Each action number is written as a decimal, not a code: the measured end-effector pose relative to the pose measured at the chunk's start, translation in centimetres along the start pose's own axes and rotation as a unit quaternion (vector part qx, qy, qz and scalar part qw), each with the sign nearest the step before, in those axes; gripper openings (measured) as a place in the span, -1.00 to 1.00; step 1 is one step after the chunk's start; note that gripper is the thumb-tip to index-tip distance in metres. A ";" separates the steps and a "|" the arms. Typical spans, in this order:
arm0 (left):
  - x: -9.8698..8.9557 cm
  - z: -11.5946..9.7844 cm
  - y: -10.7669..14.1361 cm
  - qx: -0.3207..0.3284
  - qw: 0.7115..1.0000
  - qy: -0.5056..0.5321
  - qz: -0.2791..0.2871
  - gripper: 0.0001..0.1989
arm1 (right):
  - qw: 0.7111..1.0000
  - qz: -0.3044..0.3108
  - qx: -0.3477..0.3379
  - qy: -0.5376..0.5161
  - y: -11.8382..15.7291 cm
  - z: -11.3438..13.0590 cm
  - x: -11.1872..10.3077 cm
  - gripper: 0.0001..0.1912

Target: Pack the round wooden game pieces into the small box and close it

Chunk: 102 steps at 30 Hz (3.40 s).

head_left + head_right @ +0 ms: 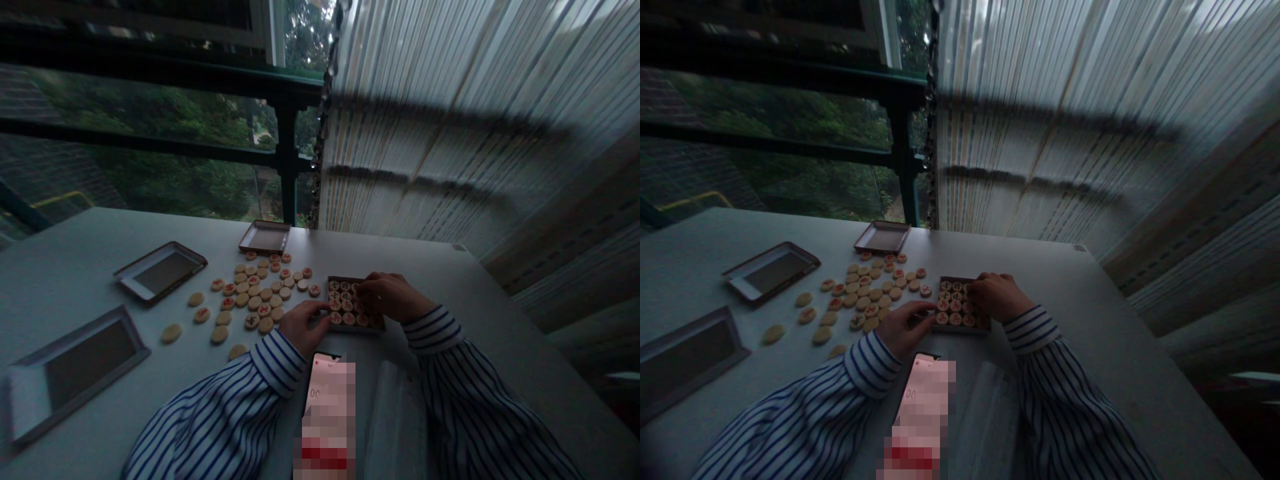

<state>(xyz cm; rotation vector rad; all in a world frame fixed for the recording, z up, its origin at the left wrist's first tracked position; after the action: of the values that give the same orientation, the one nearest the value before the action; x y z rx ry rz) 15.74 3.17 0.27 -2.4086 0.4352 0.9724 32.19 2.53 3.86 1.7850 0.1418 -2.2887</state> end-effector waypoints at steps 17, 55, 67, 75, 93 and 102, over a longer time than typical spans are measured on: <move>-0.1 0.0 0.0 0.004 1.000 0.001 -0.005 -0.79 | 1.000 -0.002 -0.001 0.000 0.1 0.1 -0.2 -0.78; -3.7 -1.1 -0.7 0.003 0.995 0.071 -0.073 -0.80 | 0.976 -0.202 -0.068 -0.031 1.9 3.4 -5.2 -0.75; -11.6 2.5 -0.8 -0.076 0.983 0.119 -0.116 -0.73 | 0.959 -0.246 -0.123 -0.060 2.2 7.5 -6.2 -0.78; -15.8 7.1 -0.2 -0.121 0.971 0.083 -0.190 -0.71 | 0.966 -0.186 -0.175 -0.051 -0.1 12.2 -5.4 -0.79; -14.3 10.3 1.3 -0.008 0.969 -0.176 -0.175 -0.84 | 0.961 -0.150 -0.210 -0.102 -6.0 17.6 -0.9 -0.83; -13.3 10.1 1.5 0.011 0.965 -0.238 -0.111 -0.83 | 0.968 -0.126 -0.200 -0.088 -5.9 17.6 0.7 -0.82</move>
<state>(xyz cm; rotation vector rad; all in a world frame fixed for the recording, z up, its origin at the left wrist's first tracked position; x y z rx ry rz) 0.25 8.91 3.00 -2.0505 -0.0007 1.3761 14.00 4.30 7.16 1.4206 0.7801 -2.3536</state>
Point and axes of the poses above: each hand's wrist, its own y-axis away from the middle knuckle, its own x-axis out of the palm, z = x × y, the point moved 7 cm from there along -y, towards the middle knuckle, and after that the axes turned 12 degrees about -y, right-handed, at the moved point
